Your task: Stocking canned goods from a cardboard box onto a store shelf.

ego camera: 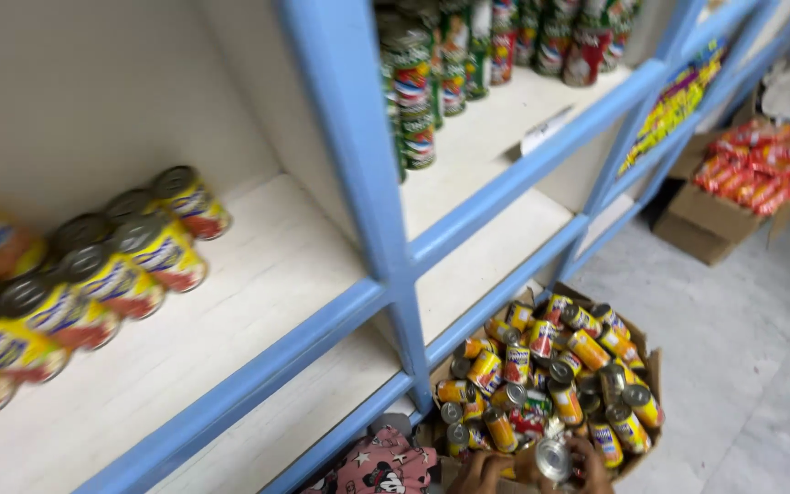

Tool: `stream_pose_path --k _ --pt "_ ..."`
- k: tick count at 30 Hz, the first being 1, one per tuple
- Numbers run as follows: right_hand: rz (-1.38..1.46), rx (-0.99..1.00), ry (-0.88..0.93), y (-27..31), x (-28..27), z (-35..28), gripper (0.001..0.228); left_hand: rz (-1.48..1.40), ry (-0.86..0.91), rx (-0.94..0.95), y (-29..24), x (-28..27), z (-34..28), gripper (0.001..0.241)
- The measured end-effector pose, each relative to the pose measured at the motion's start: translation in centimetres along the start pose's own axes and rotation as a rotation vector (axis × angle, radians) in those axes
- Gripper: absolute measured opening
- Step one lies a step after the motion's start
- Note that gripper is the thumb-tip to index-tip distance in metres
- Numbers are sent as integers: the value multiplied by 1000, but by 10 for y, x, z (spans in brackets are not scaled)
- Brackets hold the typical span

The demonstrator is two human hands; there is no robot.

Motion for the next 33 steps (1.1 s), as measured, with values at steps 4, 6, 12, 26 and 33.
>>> stream_pose_path --k 4,6,12,26,33 --pt "218 317 19 -59 30 55 46 206 -618 231 -5 -27 -5 23" --pt "120 116 219 -20 82 85 43 287 -633 357 -5 -57 2 22" --pt "-100 -399 696 139 185 73 38 518 -617 636 -176 -280 2 21" --pt "258 -707 969 681 480 -223 64 -366 -120 23 -221 -628 88 78" --pt "224 -660 836 710 536 -194 64 -262 -197 135 -204 -665 137 84"
Point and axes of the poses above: each hand's wrist, its own z-axis towards the middle knuckle, its own x-axis out of the palm, y = z × x, the point moved 8 cm from there along z, towards the middle knuckle, and after that the axes turned 8 degrees about -x, right-handed, at the moved point
